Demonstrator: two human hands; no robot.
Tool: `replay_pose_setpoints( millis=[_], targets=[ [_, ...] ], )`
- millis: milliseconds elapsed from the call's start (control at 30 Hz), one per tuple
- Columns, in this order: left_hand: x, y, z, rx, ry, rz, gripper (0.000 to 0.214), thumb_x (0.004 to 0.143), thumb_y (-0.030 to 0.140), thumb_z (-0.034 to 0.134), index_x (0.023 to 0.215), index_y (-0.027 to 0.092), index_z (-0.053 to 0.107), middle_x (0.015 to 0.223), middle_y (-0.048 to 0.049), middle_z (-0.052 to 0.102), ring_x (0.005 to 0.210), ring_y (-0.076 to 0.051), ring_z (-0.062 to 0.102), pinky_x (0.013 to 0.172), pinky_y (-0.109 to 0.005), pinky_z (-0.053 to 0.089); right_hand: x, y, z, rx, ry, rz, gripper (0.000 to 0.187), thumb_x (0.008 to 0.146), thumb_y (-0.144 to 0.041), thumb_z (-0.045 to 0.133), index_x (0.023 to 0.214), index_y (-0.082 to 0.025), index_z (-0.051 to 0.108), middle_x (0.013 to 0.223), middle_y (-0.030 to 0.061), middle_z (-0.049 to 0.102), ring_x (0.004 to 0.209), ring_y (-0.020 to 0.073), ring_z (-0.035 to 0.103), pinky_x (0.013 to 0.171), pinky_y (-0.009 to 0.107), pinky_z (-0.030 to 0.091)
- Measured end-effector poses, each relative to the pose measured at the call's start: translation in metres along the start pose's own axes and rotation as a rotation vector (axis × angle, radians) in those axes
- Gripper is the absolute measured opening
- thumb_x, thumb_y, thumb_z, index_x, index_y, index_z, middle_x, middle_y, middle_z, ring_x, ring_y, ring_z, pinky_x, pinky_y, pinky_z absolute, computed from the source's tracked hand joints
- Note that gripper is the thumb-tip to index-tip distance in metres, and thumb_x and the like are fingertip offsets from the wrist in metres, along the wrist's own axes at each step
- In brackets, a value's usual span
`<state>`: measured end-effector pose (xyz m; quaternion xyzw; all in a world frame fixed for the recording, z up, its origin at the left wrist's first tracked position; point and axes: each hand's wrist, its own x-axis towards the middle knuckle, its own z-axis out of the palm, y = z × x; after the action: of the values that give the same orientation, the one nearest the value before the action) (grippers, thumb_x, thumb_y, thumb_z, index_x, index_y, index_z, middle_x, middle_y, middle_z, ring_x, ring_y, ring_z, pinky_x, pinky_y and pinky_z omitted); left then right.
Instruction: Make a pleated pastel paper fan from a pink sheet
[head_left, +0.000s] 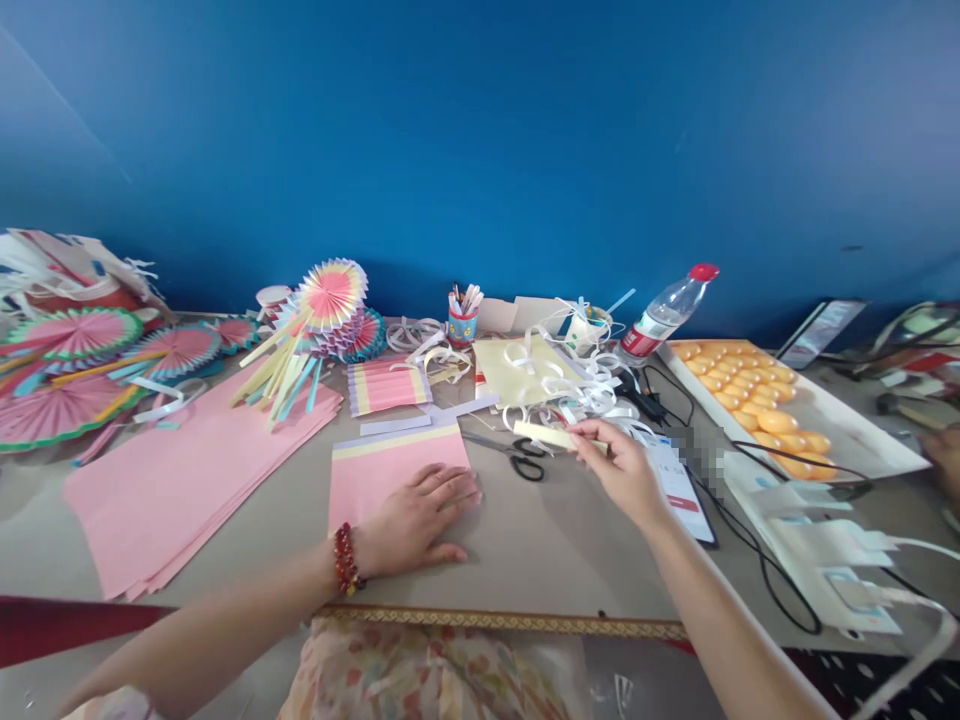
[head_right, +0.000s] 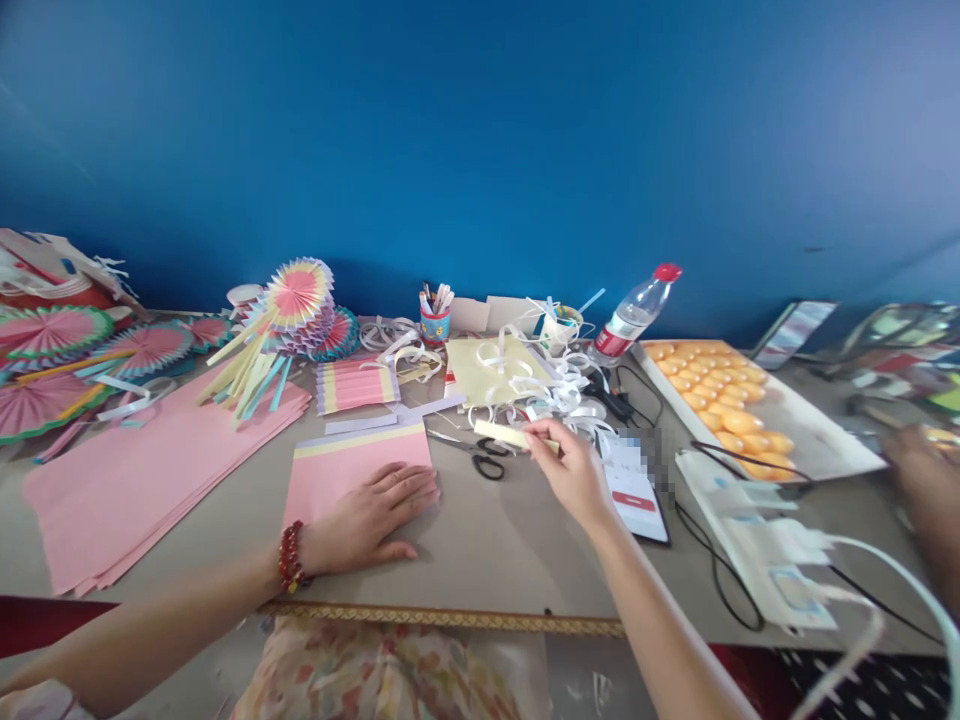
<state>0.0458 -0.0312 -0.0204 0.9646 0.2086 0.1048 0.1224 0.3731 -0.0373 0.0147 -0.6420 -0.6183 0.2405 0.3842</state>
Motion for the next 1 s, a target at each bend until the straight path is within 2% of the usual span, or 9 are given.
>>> replay_pose_setpoints(
  millis=[133,267,333,433,600,667,733,900,1000],
  targets=[
    [0.000,0.002,-0.002,0.022,0.026,0.005,0.072,0.088,0.067,0.043,0.144,0.020,0.039,0.146,-0.0132,0.045,0.137,-0.029,0.036,0.116,-0.047,0.023,0.043,0.014,0.003,0.090,0.253,-0.081,0.041,0.088,-0.051,0.051,0.109,-0.017,0.062,0.097,0.0100,0.070,0.079,0.0209,0.067,0.070,0.033,0.055],
    [-0.002,0.000,-0.006,0.030,-0.010,0.009,0.074,0.089,0.068,0.040,0.147,0.021,0.034,0.150,-0.0136,0.039,0.138,-0.031,0.034,0.116,-0.048,0.022,0.042,0.008,0.020,-0.396,0.362,-0.344,0.047,0.087,-0.048,0.052,0.122,-0.017,0.060,0.126,0.0161,0.061,0.118,0.0328,0.054,0.099,0.051,0.043],
    [-0.002,0.001,-0.007,0.021,-0.029,0.023,0.074,0.089,0.068,0.039,0.148,0.023,0.032,0.152,-0.0134,0.035,0.140,-0.031,0.032,0.116,-0.049,0.022,0.024,-0.007,0.036,-0.534,0.275,-0.463,0.042,0.092,-0.038,0.049,0.129,-0.019,0.057,0.136,0.0133,0.055,0.128,0.0318,0.045,0.106,0.053,0.036],
    [-0.001,0.005,-0.008,-0.005,-0.026,0.047,0.074,0.090,0.067,0.039,0.149,0.023,0.030,0.153,-0.0134,0.033,0.141,-0.032,0.030,0.117,-0.050,0.020,-0.005,-0.032,0.060,-0.658,0.010,-0.619,0.041,0.094,-0.031,0.048,0.135,-0.030,0.052,0.145,0.0041,0.047,0.136,0.0316,0.036,0.114,0.061,0.017],
    [0.000,0.004,-0.014,-0.139,0.073,-0.007,0.057,0.096,0.052,0.041,0.144,0.022,0.039,0.147,-0.0086,0.045,0.136,-0.023,0.041,0.116,-0.039,0.031,-0.018,-0.040,0.085,-0.567,-0.385,-0.757,0.050,0.098,-0.038,0.043,0.146,-0.024,0.038,0.147,0.0066,0.045,0.136,0.0240,0.038,0.114,0.048,0.030],
    [-0.002,-0.005,-0.016,-0.158,0.168,-0.131,0.042,0.101,0.037,0.033,0.140,0.024,0.044,0.143,-0.0052,0.051,0.130,-0.017,0.048,0.111,-0.032,0.038,-0.018,-0.034,0.089,-0.561,-0.417,-0.725,0.054,0.097,-0.044,0.044,0.146,-0.021,0.039,0.145,0.0095,0.047,0.135,0.0252,0.040,0.113,0.049,0.030],
    [-0.004,-0.017,-0.015,-0.084,0.234,-0.242,0.042,0.101,0.033,0.033,0.140,0.023,0.045,0.143,-0.0066,0.050,0.131,-0.018,0.047,0.111,-0.036,0.038,-0.020,-0.029,0.090,-0.575,-0.419,-0.713,0.057,0.096,-0.047,0.046,0.145,-0.020,0.040,0.146,0.0111,0.046,0.135,0.0272,0.040,0.113,0.051,0.029],
    [-0.009,-0.035,0.000,0.117,0.087,-0.131,0.078,0.092,0.061,0.043,0.152,0.017,0.020,0.154,-0.0123,0.031,0.141,-0.027,0.032,0.116,-0.045,0.027,-0.028,-0.027,0.088,-0.626,-0.431,-0.720,0.056,0.097,-0.048,0.041,0.148,-0.024,0.035,0.151,0.0078,0.038,0.139,0.0278,0.035,0.115,0.053,0.025],
    [-0.020,-0.045,0.003,0.202,0.087,-0.139,0.080,0.091,0.065,0.039,0.153,0.019,0.017,0.155,-0.0118,0.030,0.141,-0.026,0.032,0.116,-0.043,0.025,-0.031,-0.029,0.086,-0.638,-0.446,-0.710,0.057,0.097,-0.050,0.039,0.149,-0.025,0.033,0.152,0.0065,0.037,0.138,0.0278,0.035,0.115,0.053,0.023]
  ],
)
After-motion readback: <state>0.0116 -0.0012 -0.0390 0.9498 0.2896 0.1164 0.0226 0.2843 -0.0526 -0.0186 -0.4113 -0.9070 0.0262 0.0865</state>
